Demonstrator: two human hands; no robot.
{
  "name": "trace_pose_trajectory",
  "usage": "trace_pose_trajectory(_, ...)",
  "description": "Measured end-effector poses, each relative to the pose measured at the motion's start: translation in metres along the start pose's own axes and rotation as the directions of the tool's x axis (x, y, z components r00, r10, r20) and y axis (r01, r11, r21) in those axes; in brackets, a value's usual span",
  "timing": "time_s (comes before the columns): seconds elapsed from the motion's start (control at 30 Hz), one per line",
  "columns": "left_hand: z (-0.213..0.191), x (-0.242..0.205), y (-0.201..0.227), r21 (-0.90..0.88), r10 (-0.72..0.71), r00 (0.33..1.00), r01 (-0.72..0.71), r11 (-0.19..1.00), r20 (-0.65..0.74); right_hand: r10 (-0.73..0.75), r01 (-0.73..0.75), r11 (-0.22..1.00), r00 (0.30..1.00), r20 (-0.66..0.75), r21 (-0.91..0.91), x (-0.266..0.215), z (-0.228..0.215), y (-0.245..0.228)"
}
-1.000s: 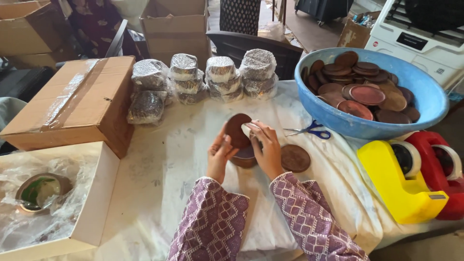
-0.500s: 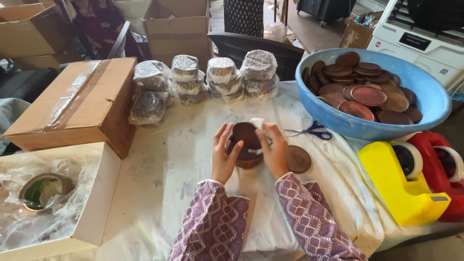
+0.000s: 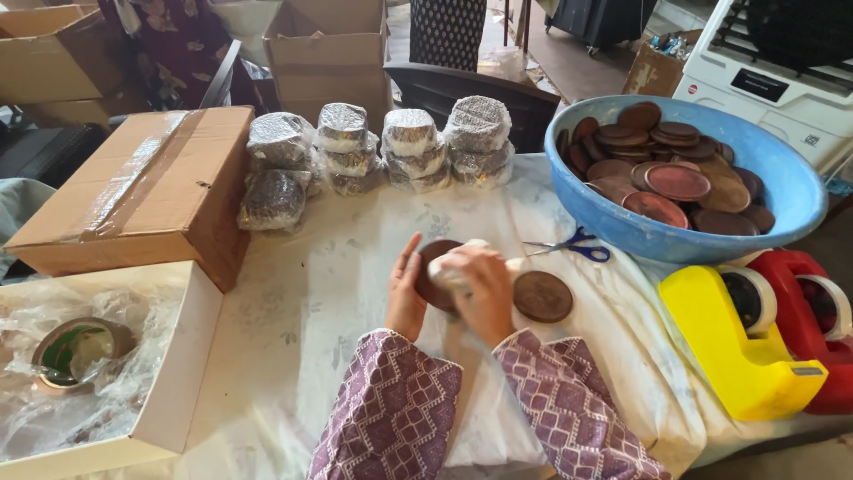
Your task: The person wipes the surface of small, round, brown ceramic bowls using a white cloth. They pick up the bowls from a blue basin filled with similar items, clean them on a table covered with a white sheet, and place them back into the basin.
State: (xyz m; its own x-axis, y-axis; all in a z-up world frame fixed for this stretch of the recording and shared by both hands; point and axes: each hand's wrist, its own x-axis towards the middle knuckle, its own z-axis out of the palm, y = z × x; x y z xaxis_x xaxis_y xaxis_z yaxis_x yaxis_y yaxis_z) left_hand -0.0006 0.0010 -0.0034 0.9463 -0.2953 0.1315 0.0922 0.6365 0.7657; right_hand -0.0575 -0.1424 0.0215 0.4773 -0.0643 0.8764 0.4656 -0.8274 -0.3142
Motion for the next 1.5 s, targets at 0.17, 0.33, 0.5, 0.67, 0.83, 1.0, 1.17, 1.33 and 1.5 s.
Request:
trace_pose_trajectory(0.17, -0.003, -0.011, 0.018, -0.403, -0.11, 0.993, 0.12, 0.907, 0.05, -0.21, 0.236, 0.972, 0.846, 0.491, 0.01, -0.004, 0.016, -0.029)
trace_pose_trajectory(0.33, 0.007, -0.011, 0.002, -0.291, -0.172, 0.983, 0.183, 0.939, 0.062, -0.054, 0.076, 0.996, 0.93, 0.365, -0.045, -0.004, 0.023, -0.002)
trace_pose_trajectory(0.5, 0.031, -0.028, 0.015, -0.13, -0.118, 0.967, 0.15, 0.98, 0.225, 0.211, -0.309, 0.822, 0.946, 0.247, 0.479, 0.008, 0.007, 0.006)
trace_pose_trajectory(0.67, 0.019, -0.021, 0.015, -0.19, -0.009, 0.964, 0.062, 0.98, 0.266, 0.096, -0.192, 0.933, 0.948, 0.302, 0.304, 0.004, 0.005, 0.004)
trace_pose_trajectory(0.83, 0.009, -0.011, 0.018, -0.089, 0.054, 0.98, -0.037, 0.995, 0.193, 0.336, -0.423, 0.894, 0.85, 0.406, 0.146, -0.002, 0.017, 0.003)
trace_pose_trajectory(1.0, 0.011, -0.009, 0.016, 0.312, 0.232, 0.972, -0.231, 0.922, 0.033, 0.511, -0.576, 0.792, 0.807, 0.296, 0.204, -0.004, 0.021, 0.035)
trace_pose_trajectory(1.17, 0.009, -0.009, 0.009, 0.541, 0.339, 0.94, -0.267, 0.797, -0.036, 0.616, -0.604, 0.257, 0.704, 0.354, 0.754, 0.005, 0.014, 0.044)
trace_pose_trajectory(1.33, 0.009, -0.007, -0.004, 0.045, -0.117, 0.992, 0.118, 0.992, -0.039, 0.675, -0.711, 0.481, 0.674, 0.301, 0.513, 0.02, -0.004, 0.021)
trace_pose_trajectory(1.5, 0.021, -0.013, 0.01, -0.171, -0.138, 0.99, 0.137, 0.976, 0.003, 0.351, -0.362, 0.918, 0.931, 0.096, 0.159, 0.014, -0.014, -0.015)
